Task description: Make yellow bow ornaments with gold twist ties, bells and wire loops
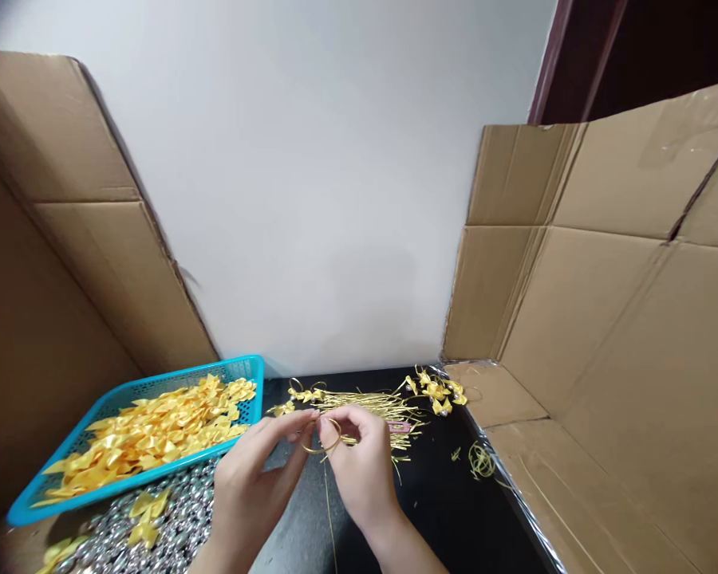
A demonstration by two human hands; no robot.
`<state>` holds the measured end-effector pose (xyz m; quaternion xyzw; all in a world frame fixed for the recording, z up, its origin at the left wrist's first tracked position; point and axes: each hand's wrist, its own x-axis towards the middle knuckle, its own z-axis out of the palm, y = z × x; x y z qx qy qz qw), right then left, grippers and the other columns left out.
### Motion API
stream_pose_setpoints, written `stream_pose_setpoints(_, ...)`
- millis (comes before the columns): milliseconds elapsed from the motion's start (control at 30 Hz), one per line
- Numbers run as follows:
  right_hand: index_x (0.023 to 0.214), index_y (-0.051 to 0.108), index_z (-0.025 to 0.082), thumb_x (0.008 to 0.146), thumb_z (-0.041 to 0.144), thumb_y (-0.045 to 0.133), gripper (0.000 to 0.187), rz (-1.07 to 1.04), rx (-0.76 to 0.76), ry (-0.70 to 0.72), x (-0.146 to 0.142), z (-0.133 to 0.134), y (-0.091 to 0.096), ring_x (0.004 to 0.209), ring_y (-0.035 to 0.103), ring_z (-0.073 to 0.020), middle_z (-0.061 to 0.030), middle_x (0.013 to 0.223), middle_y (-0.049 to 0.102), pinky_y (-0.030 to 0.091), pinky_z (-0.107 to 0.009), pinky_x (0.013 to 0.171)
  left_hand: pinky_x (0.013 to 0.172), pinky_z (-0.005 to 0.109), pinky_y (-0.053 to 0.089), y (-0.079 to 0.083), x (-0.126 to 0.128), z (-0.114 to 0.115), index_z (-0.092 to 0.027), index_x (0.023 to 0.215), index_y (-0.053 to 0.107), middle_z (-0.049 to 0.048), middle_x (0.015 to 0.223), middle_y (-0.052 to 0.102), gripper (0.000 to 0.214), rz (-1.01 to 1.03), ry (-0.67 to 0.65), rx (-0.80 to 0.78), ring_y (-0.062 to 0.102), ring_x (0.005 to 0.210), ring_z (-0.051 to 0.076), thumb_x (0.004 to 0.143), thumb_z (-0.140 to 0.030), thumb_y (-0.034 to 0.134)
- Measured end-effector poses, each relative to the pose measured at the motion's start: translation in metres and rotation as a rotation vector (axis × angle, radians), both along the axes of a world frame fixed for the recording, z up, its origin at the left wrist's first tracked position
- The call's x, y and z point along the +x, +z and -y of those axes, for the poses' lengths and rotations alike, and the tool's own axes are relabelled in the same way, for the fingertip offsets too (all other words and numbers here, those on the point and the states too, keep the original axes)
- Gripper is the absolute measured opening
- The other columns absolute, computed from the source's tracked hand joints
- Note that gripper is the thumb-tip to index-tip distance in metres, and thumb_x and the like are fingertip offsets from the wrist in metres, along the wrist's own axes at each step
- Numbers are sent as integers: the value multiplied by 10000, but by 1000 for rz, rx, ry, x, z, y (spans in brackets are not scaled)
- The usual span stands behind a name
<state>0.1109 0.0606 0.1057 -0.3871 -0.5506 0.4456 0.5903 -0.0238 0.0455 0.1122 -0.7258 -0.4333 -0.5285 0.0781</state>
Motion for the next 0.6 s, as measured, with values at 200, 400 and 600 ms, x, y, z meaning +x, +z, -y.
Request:
stream_pose_setpoints(200, 719, 645, 160, 776, 245, 636, 103, 31, 34, -38, -1, -1, -1, 710, 638, -204, -56, 723, 676, 503, -294, 675, 651, 255, 521, -2, -1, -3, -216, 980, 669, 12, 808, 740, 149, 18, -17, -66, 663, 655, 153, 845, -163, 636)
stream_pose_setpoints(400, 694, 597, 163, 778, 281, 624, 148, 11, 33, -31, -2, -1, -1, 674, 592, -184, -33, 679, 621, 478, -284, 643, 618, 256, 519, 1, 0, -2, -223, 959, 664, 8, 846, 763, 117, 180, -88, -332, 679, 671, 162, 848, -237, 631)
stream_pose_setpoints(600, 696, 593, 161, 770, 292, 648, 160, 2, 45, -34, -1, -2, -2, 664, 569, -166, -17, 670, 600, 454, -259, 623, 596, 268, 474, 6, 0, -2, -202, 789, 689, -7, 685, 714, 121, 161, -112, -453, 624, 614, 166, 846, -277, 614)
